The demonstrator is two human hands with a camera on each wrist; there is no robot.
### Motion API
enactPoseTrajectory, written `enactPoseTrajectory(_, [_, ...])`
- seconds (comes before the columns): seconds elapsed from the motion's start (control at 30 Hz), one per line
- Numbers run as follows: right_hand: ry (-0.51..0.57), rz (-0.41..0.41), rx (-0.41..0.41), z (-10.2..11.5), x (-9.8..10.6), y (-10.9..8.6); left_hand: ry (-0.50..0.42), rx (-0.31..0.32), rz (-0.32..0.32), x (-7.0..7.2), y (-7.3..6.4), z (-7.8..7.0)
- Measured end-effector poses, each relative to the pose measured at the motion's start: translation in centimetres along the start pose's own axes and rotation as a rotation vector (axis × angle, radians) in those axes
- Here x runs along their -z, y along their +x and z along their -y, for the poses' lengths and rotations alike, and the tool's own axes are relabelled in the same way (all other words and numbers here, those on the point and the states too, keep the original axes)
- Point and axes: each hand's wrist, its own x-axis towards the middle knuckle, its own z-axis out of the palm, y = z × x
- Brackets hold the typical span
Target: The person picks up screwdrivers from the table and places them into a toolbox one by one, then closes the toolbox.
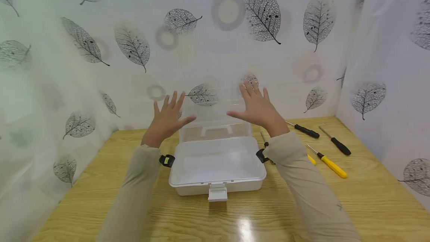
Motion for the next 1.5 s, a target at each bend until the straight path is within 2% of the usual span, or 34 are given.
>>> enactPoseTrajectory(0.5, [0.018, -0.027, 0.015, -0.4, -1.9, -2.2, -0.018, -0.012, 0.000, -1.4, -2.2, 1.2])
enactPoseTrajectory(0.67, [0.005, -0.042, 0.020, -0.8, -2.8, -2.7, -0.001, -0.013, -0.003, -2.2, -2.8, 1.9])
enactPoseTrajectory(0.9, [-0.008, -0.075, 0.039, -1.0, -3.5, -3.4, -0.025, -0.021, -0.022, -3.3, -3.7, 2.9])
enactPoseTrajectory(1.2, [-0.039, -0.084, 0.052, -1.6, -4.0, -4.2, -0.005, -0.015, -0.001, -5.3, -4.3, 3.9])
enactPoseTrajectory(1.4, [-0.047, -0.084, 0.054, -2.0, -4.4, -4.6, -0.006, -0.047, -0.039, -6.5, -5.0, 4.5])
enactPoseTrajectory(1.5, [-0.051, -0.084, 0.056, -2.2, -4.6, -4.8, -0.036, -0.068, -0.057, -6.8, -5.5, 4.6])
